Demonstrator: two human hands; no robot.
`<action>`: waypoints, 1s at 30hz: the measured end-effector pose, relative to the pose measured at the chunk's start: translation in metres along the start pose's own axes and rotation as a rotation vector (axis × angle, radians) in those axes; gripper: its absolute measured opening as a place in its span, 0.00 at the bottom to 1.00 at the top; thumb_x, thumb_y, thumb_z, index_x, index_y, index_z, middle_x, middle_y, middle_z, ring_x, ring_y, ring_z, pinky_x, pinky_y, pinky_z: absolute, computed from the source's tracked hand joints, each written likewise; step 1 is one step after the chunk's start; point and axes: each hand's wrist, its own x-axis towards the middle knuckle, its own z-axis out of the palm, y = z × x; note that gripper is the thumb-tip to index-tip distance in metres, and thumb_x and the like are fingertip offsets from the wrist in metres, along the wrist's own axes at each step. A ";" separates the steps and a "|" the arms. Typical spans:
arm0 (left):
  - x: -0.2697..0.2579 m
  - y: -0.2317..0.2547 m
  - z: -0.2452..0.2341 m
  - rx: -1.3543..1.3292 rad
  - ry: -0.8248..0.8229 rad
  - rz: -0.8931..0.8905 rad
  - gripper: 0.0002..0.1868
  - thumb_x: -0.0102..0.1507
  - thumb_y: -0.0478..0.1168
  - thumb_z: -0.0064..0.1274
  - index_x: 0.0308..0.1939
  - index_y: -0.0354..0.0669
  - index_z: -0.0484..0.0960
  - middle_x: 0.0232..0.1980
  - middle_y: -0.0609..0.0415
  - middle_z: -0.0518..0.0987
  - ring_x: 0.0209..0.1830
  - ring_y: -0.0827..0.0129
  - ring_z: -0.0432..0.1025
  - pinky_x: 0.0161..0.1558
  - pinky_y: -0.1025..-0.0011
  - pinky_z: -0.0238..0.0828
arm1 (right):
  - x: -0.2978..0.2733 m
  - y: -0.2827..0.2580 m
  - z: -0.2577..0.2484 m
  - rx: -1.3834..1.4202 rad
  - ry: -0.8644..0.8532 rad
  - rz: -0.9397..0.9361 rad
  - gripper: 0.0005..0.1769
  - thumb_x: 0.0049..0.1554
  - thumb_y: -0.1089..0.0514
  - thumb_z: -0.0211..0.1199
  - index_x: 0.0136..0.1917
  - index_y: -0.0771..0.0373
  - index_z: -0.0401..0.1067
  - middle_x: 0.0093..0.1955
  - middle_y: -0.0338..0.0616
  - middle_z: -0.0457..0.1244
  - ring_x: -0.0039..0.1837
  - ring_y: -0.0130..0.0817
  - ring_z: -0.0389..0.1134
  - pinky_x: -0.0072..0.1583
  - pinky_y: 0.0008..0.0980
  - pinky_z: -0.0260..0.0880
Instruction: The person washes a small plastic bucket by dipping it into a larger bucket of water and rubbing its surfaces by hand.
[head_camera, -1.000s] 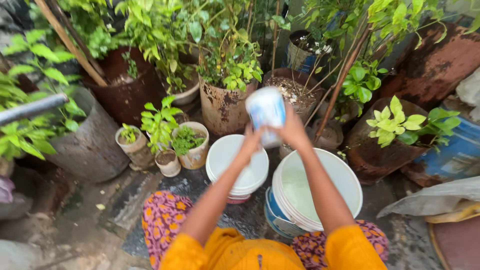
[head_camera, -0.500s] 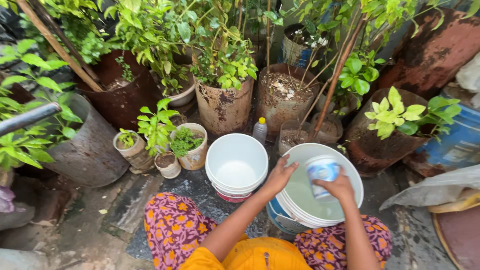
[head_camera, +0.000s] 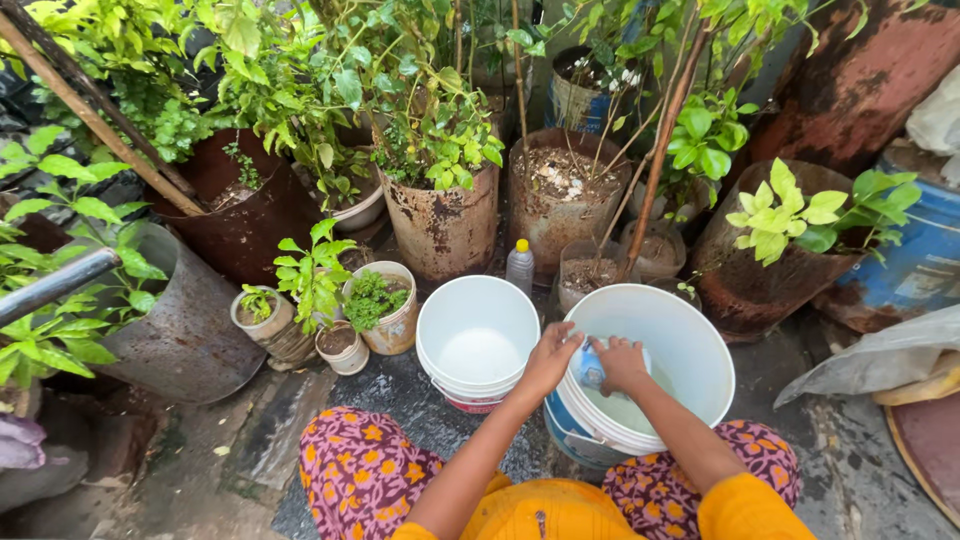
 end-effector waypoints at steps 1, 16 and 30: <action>-0.002 0.002 0.000 0.060 -0.023 0.023 0.33 0.65 0.56 0.53 0.65 0.35 0.72 0.62 0.35 0.78 0.63 0.50 0.73 0.63 0.62 0.67 | 0.000 0.006 -0.009 -0.010 0.031 0.033 0.71 0.32 0.45 0.84 0.81 0.42 0.47 0.74 0.52 0.56 0.76 0.51 0.57 0.71 0.63 0.57; -0.083 0.179 0.000 0.266 -0.106 0.849 0.50 0.68 0.52 0.57 0.83 0.35 0.45 0.85 0.28 0.51 0.86 0.37 0.50 0.84 0.51 0.49 | -0.207 0.015 -0.153 1.081 1.414 -0.164 0.68 0.40 0.45 0.83 0.82 0.67 0.46 0.76 0.56 0.54 0.74 0.45 0.58 0.75 0.44 0.61; 0.131 0.323 -0.135 0.005 0.263 0.339 0.48 0.59 0.61 0.57 0.71 0.28 0.63 0.63 0.30 0.76 0.61 0.48 0.77 0.61 0.62 0.71 | 0.044 -0.015 -0.445 1.033 1.254 -0.361 0.58 0.49 0.43 0.87 0.73 0.76 0.56 0.68 0.70 0.59 0.66 0.47 0.66 0.64 0.45 0.69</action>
